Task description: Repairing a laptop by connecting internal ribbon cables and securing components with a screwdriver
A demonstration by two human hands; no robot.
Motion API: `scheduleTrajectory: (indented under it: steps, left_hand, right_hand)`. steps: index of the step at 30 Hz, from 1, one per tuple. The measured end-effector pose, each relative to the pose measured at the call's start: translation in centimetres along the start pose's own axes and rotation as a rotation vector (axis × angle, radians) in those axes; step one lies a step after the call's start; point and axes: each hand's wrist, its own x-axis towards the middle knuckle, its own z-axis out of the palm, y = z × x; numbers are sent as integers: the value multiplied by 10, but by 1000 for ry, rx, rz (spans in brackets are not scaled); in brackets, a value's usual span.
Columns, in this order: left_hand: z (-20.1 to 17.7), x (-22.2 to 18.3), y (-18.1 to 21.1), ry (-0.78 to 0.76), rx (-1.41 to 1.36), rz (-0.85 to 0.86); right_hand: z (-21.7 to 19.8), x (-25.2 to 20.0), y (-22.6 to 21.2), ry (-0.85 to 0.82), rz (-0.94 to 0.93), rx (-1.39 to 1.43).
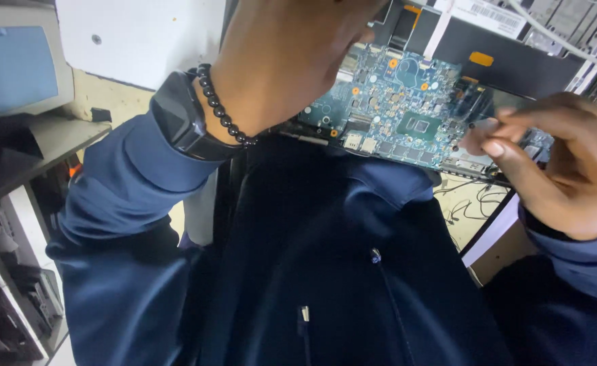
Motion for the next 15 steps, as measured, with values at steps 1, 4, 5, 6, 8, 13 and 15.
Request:
scheduleTrajectory:
  steps: [1,4,5,6,8,13,15]
  left_hand:
    - [2,1,0,-2,46,28]
    - [8,4,-2,-8,27,60]
    - [10,4,-3,-13,-34,57]
    - [11,6,-5,-14,-34,61]
    - [12,9,-9,-170,-120,-68]
    - [25,-1,-30,-108,-139,20]
    - [31,-4,-34,-99,-105,23]
  right_hand:
    - [-2,-5,-9,23,111,-38]
    - [-8,-22,-12,59,232,-73]
    - [-9,-28,-8,66,238,-67]
    - [-8,-30,-9,69,239,-68]
    - [-7,-35,-12,105,268,-26]
    - [-6,-41,-19,107,282,-111]
    - [-6,-55,-8,126,280,-107]
